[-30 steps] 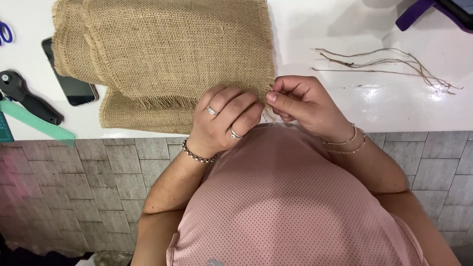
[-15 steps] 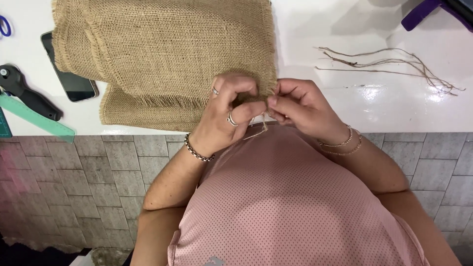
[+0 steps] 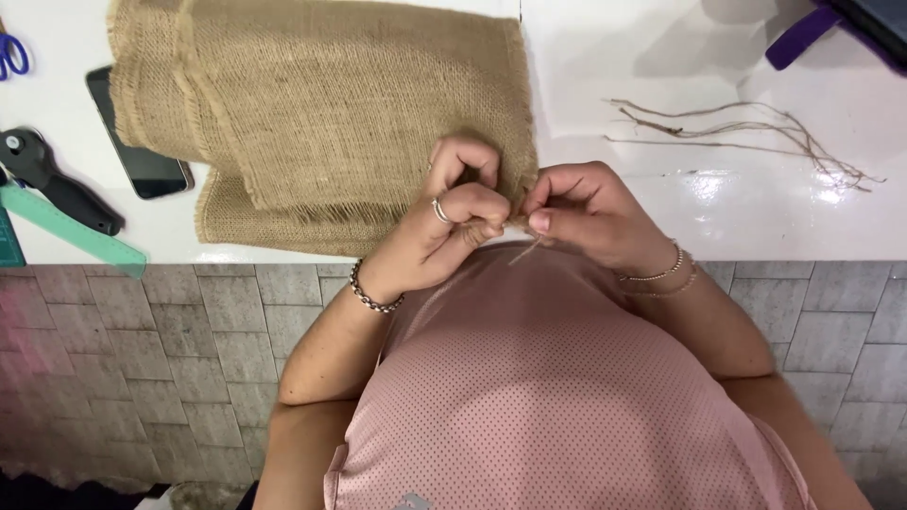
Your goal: The person repeatedly pulls loose threads from the frayed edge of a folded burlap fabric on a white table. They gather the removed threads and place them on the table surface.
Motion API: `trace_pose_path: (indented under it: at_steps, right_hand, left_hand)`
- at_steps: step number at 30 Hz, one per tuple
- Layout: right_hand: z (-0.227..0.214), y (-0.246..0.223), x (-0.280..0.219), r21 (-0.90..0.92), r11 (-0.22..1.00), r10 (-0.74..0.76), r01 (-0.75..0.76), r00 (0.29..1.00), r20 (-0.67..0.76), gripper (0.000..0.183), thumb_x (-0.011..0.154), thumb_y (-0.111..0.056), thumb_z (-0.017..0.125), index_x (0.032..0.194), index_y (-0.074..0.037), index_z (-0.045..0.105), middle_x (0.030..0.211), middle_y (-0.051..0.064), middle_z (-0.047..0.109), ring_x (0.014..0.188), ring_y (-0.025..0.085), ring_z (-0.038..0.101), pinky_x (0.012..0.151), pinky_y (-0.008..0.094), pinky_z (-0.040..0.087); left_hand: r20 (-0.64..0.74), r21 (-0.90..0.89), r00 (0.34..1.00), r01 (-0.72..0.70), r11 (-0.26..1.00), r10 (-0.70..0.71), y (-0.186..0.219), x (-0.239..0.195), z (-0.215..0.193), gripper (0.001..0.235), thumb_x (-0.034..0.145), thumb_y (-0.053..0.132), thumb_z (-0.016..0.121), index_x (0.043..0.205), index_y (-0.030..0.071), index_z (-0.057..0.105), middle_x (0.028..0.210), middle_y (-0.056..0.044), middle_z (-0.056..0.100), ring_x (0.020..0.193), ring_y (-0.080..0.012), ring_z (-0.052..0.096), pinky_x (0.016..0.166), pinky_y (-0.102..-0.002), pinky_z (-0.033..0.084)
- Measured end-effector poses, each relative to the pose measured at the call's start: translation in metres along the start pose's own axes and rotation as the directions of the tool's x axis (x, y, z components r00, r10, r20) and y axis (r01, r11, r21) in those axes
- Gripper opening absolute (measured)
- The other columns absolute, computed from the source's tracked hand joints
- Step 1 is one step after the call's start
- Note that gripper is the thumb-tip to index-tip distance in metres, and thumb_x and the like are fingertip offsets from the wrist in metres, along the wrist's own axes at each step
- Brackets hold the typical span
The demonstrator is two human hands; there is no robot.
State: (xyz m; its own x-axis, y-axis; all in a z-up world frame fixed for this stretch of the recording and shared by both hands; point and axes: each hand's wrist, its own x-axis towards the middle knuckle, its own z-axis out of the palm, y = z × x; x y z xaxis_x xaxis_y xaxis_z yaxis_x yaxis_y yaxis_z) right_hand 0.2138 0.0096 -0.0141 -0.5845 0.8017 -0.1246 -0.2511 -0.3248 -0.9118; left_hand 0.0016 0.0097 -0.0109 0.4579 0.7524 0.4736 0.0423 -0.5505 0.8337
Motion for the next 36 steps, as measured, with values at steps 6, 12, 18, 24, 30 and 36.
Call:
trace_pose_path:
  at_steps: [6,12,18,24,30,36]
  right_hand:
    - [-0.002,0.019,0.003,0.317,0.948,0.018,-0.017,1.0,-0.001,0.017,0.09,-0.01,0.063,0.085,0.006,0.056,0.069,0.013,0.054,0.059,0.008,0.046,0.044,0.022,0.038]
    - [0.004,-0.005,0.01,-0.027,0.997,-0.074,0.074,0.997,-0.001,0.027,0.099,-0.012,0.057,0.08,0.007,0.057,0.06,0.014,0.054,0.057,0.01,0.053,0.049,0.02,0.041]
    - [0.006,0.003,0.009,-0.021,0.993,-0.116,0.115,0.991,-0.063,0.025,0.104,-0.008,0.052,0.084,0.005,0.058,0.06,0.009,0.049,0.057,0.007,0.042,0.052,0.021,0.041]
    - [0.015,-0.011,0.01,-0.117,0.988,-0.115,0.104,0.989,-0.09,0.027,0.105,-0.01,0.052,0.082,0.003,0.057,0.06,0.008,0.048,0.06,0.008,0.044,0.057,0.021,0.044]
    - [0.006,0.009,0.008,-0.238,0.964,-0.152,0.118,0.98,-0.129,0.027,0.105,-0.013,0.054,0.084,0.001,0.06,0.066,0.007,0.053,0.063,0.007,0.048,0.058,0.024,0.049]
    - [0.019,-0.001,0.012,-0.245,0.959,-0.189,0.145,0.967,-0.17,0.028,0.105,-0.009,0.051,0.08,0.0,0.059,0.064,0.007,0.048,0.066,0.007,0.046,0.058,0.024,0.046]
  left_hand:
    - [0.056,-0.094,0.997,0.062,0.994,-0.057,0.004,0.006,-0.008,0.015,0.104,0.025,0.052,0.098,0.015,0.06,0.104,-0.008,0.042,0.106,-0.0331,0.043,0.101,-0.049,0.036]
    - [-0.004,0.159,1.0,-0.011,0.987,0.012,0.012,0.008,-0.005,0.016,0.103,0.023,0.055,0.1,0.013,0.067,0.106,-0.013,0.055,0.102,-0.0383,0.053,0.093,-0.051,0.046]
    - [-0.036,0.105,0.999,-0.012,0.994,0.016,0.002,0.003,-0.007,0.015,0.103,0.022,0.054,0.097,0.013,0.066,0.105,-0.013,0.058,0.1,-0.039,0.057,0.088,-0.052,0.049]
    - [-0.145,0.324,0.96,-0.184,0.928,0.241,-0.003,0.002,0.0,0.015,0.097,0.022,0.067,0.1,0.008,0.069,0.1,-0.013,0.067,0.089,-0.0356,0.067,0.077,-0.048,0.055]
    - [-0.077,0.532,0.905,-0.317,0.785,0.418,-0.01,-0.005,0.001,0.015,0.101,0.02,0.059,0.097,0.011,0.07,0.101,-0.013,0.069,0.088,-0.0321,0.068,0.072,-0.042,0.058]
    - [-0.044,0.189,0.997,-0.057,0.98,0.067,0.0,-0.005,0.004,0.024,0.106,0.03,0.047,0.096,0.016,0.064,0.108,-0.01,0.046,0.106,-0.0359,0.045,0.095,-0.05,0.043]
